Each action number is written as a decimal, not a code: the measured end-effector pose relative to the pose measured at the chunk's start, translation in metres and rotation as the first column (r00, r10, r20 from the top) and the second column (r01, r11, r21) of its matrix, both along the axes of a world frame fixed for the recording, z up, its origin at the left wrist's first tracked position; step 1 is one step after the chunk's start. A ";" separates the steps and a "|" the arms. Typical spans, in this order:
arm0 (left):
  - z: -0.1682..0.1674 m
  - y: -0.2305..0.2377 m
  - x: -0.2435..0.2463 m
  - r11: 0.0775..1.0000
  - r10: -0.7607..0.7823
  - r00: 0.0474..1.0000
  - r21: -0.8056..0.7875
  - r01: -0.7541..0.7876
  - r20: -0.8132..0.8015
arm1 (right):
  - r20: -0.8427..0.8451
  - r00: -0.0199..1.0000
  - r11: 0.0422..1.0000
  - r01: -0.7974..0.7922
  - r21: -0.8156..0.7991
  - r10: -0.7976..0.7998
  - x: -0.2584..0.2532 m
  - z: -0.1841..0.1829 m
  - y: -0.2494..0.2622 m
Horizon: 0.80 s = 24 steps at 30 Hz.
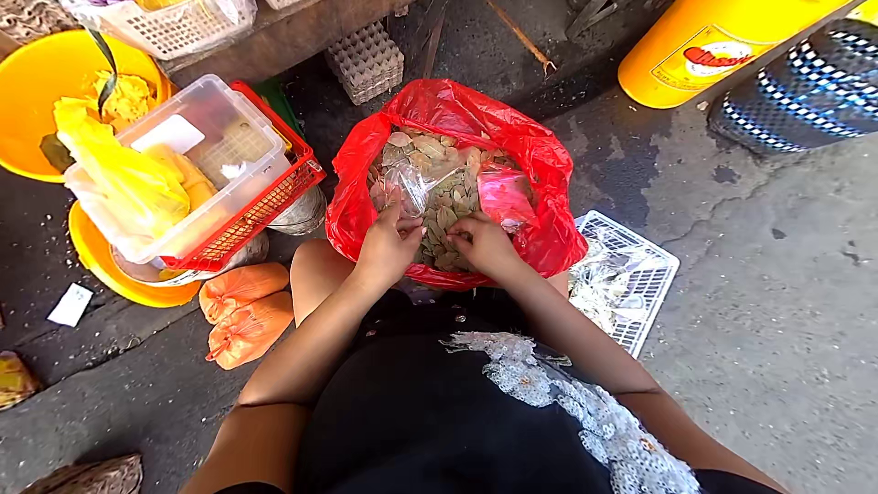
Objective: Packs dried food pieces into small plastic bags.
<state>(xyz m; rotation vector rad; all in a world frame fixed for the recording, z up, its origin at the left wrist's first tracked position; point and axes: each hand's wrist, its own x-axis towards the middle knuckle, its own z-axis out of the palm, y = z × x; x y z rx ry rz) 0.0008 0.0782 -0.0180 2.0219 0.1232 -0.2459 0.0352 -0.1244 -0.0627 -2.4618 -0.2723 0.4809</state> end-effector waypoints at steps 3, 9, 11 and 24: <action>-0.005 -0.003 0.000 0.999 0.033 0.999 -0.012 -0.033 0.001 | 0.128 0.992 0.990 0.036 -0.134 -0.018 0.000 0.001 -0.007; -0.005 -0.012 0.001 0.999 -0.025 0.997 0.020 0.026 -0.071 | -0.054 0.987 0.957 -0.158 -0.242 0.150 -0.009 -0.010 0.015; -0.006 -0.011 0.000 0.999 -0.036 0.998 0.019 0.037 -0.060 | -0.138 0.977 0.948 -0.192 -0.255 0.161 -0.008 -0.015 0.021; -0.018 -0.021 -0.007 0.995 0.021 0.989 -0.097 -0.007 0.147 | -0.052 0.998 0.945 0.052 0.323 -0.037 -0.010 0.015 -0.004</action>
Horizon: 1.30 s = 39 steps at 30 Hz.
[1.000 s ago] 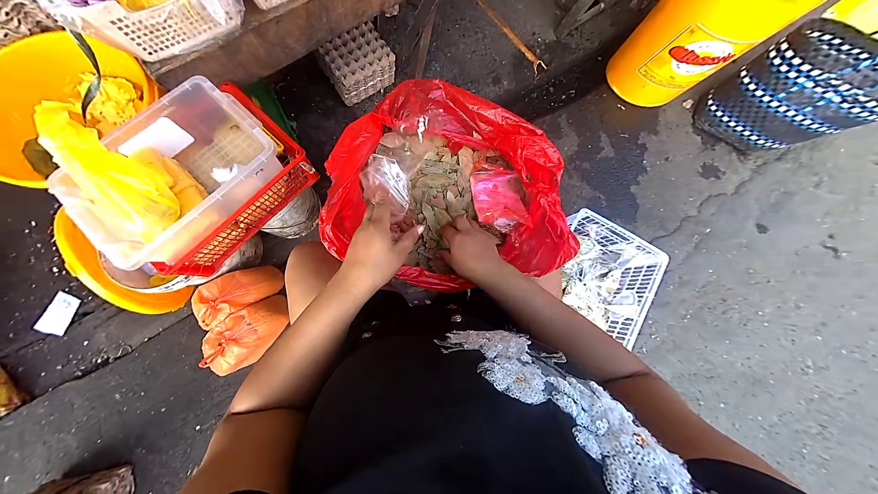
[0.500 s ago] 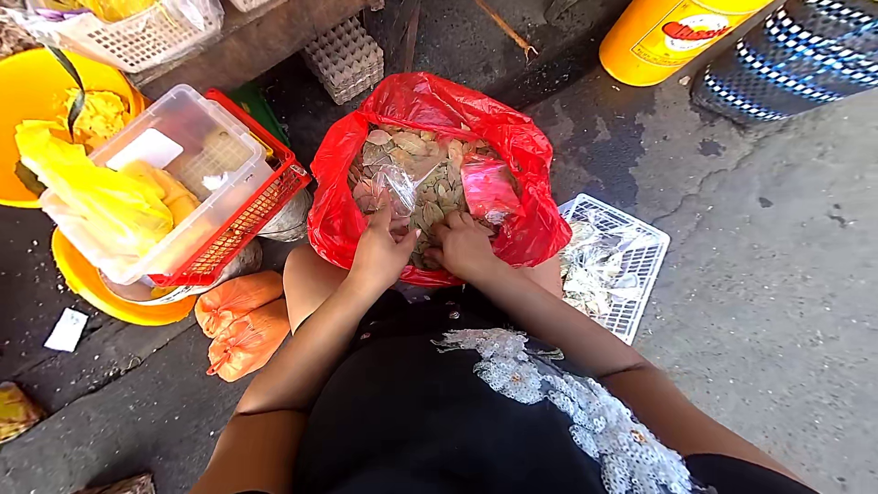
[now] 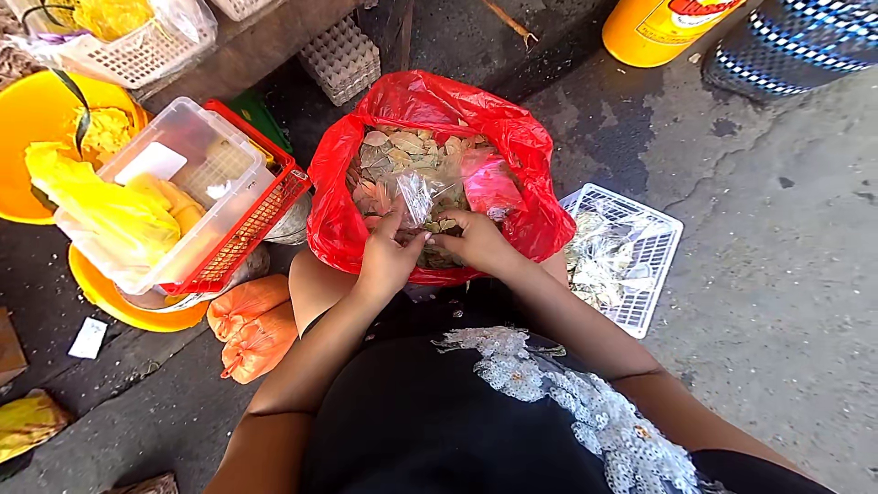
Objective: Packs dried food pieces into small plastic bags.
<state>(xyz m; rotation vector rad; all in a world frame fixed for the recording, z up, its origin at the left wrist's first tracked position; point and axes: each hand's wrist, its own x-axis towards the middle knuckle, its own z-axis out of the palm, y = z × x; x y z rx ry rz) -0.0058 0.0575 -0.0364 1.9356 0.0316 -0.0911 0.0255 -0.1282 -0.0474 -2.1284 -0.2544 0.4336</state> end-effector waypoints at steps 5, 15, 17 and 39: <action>-0.001 -0.001 0.000 0.997 0.076 0.993 0.020 -0.078 0.090 | 0.035 0.999 0.999 -0.023 0.030 0.022 -0.003 0.005 0.003; 0.001 0.012 0.000 0.987 0.134 0.979 -0.110 -0.118 0.150 | 0.158 0.985 0.983 0.043 0.178 -0.072 -0.008 0.011 0.007; 0.002 0.011 -0.001 0.986 0.111 0.978 -0.146 -0.085 0.176 | 0.069 0.994 0.958 0.061 0.279 -0.084 -0.006 0.010 0.006; 0.010 -0.007 -0.004 0.699 0.200 0.919 -0.607 -0.377 -0.340 | 0.827 0.552 0.994 0.095 0.059 -0.102 -0.016 -0.014 0.020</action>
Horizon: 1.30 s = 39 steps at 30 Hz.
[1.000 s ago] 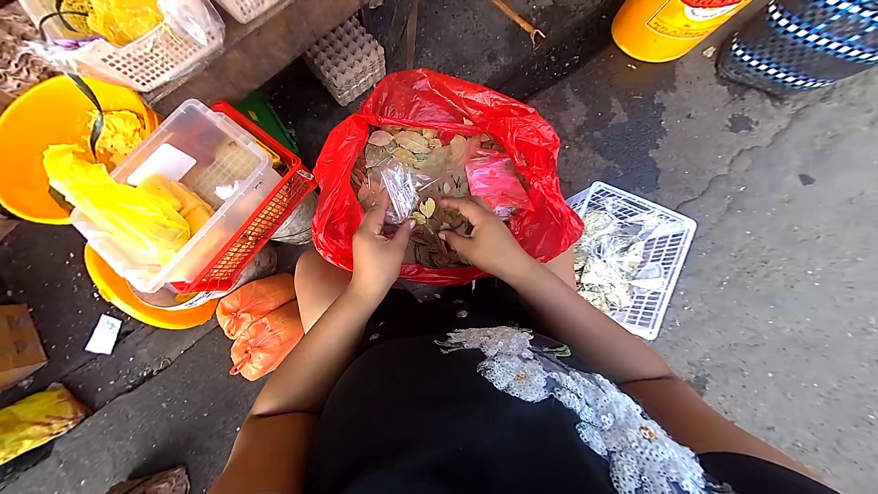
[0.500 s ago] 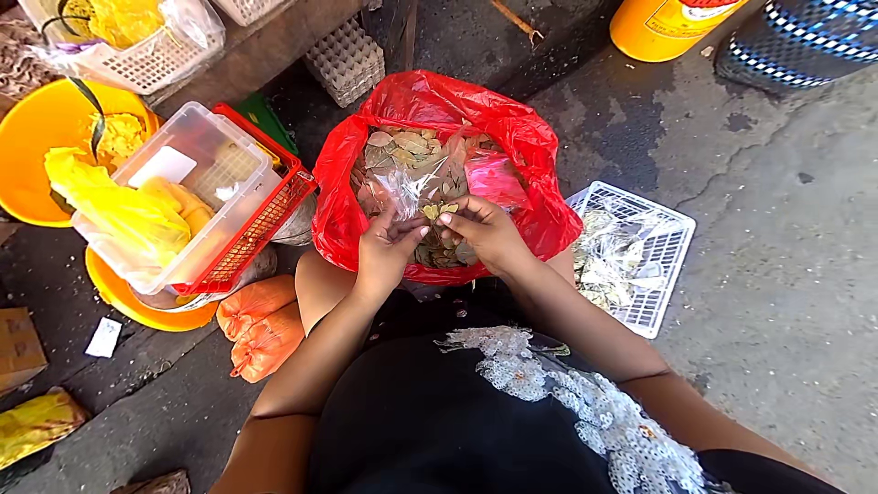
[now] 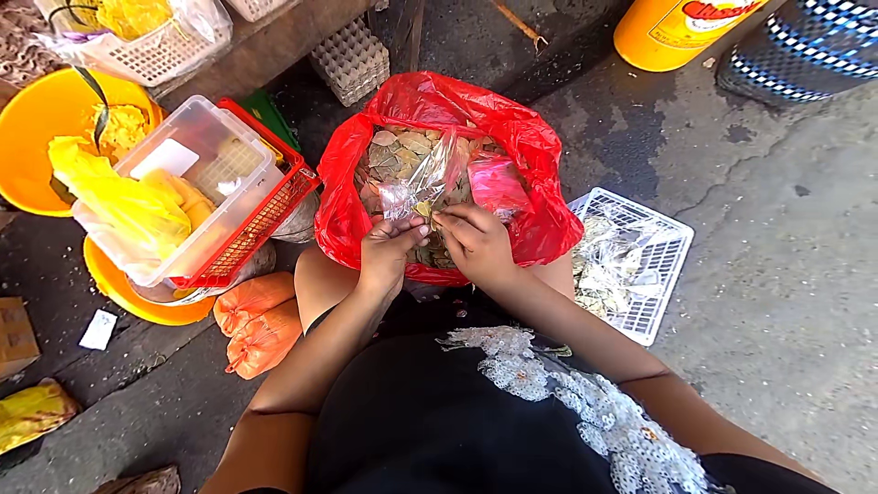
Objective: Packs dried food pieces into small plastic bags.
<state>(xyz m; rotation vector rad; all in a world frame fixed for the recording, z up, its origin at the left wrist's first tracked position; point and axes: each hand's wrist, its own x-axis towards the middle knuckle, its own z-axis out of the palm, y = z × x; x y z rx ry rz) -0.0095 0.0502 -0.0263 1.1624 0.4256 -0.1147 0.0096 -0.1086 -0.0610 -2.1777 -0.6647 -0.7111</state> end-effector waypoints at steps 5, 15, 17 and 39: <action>-0.001 -0.002 0.000 0.998 0.037 0.999 -0.058 -0.038 -0.011 | 0.089 0.996 0.999 -0.002 -0.034 0.005 -0.003 -0.002 0.000; -0.004 0.011 0.003 0.999 -0.002 0.994 0.038 -0.002 0.106 | -0.420 0.903 0.995 -0.061 0.073 0.086 0.010 0.022 -0.020; -0.005 0.008 0.001 0.998 -0.026 0.993 0.057 0.019 0.116 | -0.439 0.885 0.980 -0.085 0.178 0.156 0.009 0.032 -0.015; -0.005 -0.001 -0.002 0.999 -0.039 0.998 0.028 0.038 0.055 | 0.000 0.999 0.985 -0.052 0.165 0.053 0.000 0.004 0.006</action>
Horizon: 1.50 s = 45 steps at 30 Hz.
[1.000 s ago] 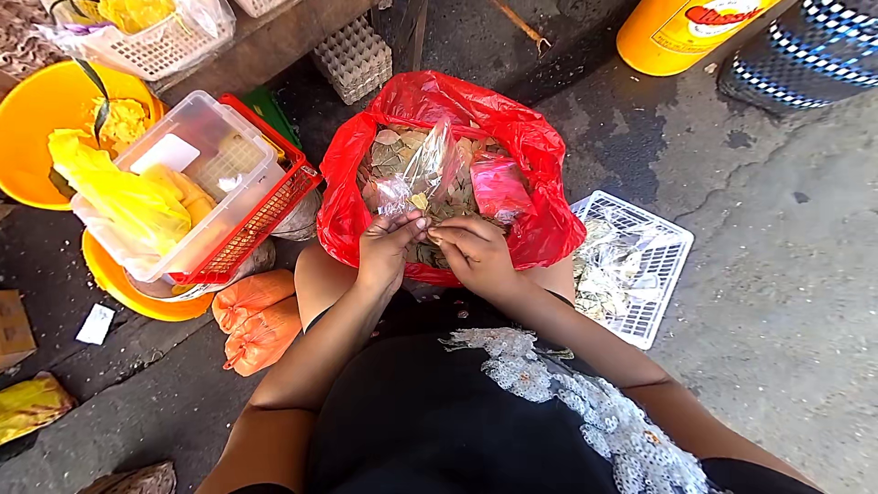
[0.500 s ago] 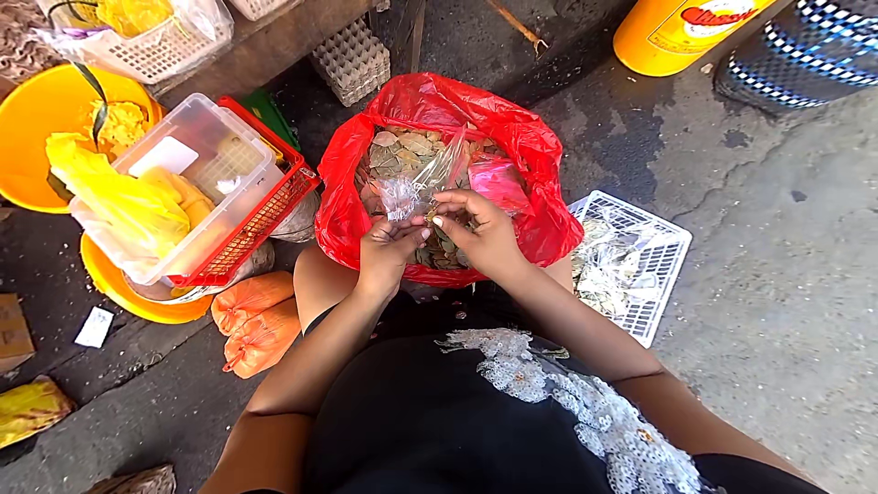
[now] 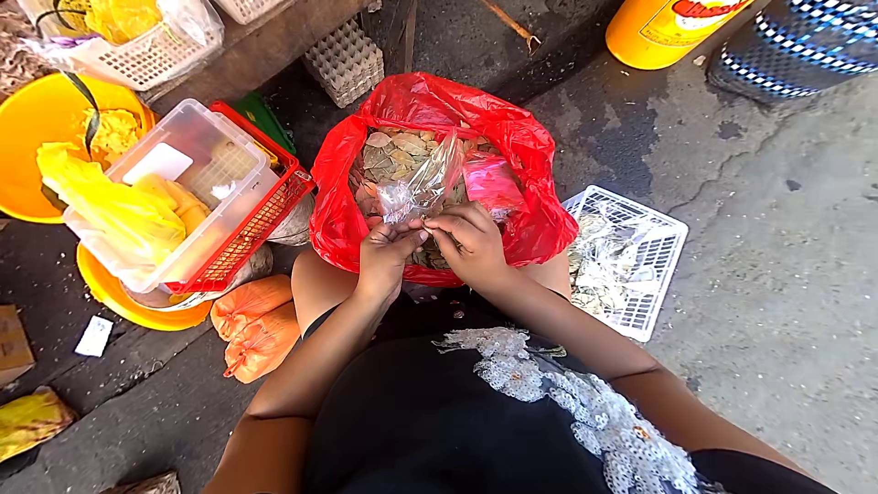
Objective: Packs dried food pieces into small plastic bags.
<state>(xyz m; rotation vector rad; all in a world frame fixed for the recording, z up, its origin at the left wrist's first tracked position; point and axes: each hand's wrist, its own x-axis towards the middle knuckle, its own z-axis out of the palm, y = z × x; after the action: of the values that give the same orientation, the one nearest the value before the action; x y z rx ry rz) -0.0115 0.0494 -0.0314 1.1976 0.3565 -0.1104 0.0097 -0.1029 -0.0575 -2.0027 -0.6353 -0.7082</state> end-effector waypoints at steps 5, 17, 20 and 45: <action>0.004 0.002 0.000 0.995 0.020 0.998 -0.092 -0.026 -0.062 | 0.022 0.995 0.995 -0.099 0.033 0.099 -0.001 -0.007 -0.003; 0.000 0.024 0.004 0.886 -0.024 0.910 0.430 -0.172 0.415 | -0.412 0.910 0.994 -0.083 -0.069 0.047 -0.005 0.003 -0.023; -0.010 0.022 0.002 0.721 -0.171 0.847 0.649 -0.241 0.504 | -0.579 0.764 0.952 -0.154 0.264 0.284 -0.010 0.013 -0.021; 0.036 0.069 0.010 0.385 -0.118 0.863 0.824 -0.416 0.491 | -0.733 0.670 0.919 -0.208 -0.336 -0.117 0.047 0.009 -0.039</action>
<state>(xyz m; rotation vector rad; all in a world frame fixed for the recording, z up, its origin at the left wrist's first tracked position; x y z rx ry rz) -0.0018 0.1186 0.0041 2.2571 0.0395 0.6699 0.0571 -0.1422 -0.0490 -2.3846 -0.3258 0.3516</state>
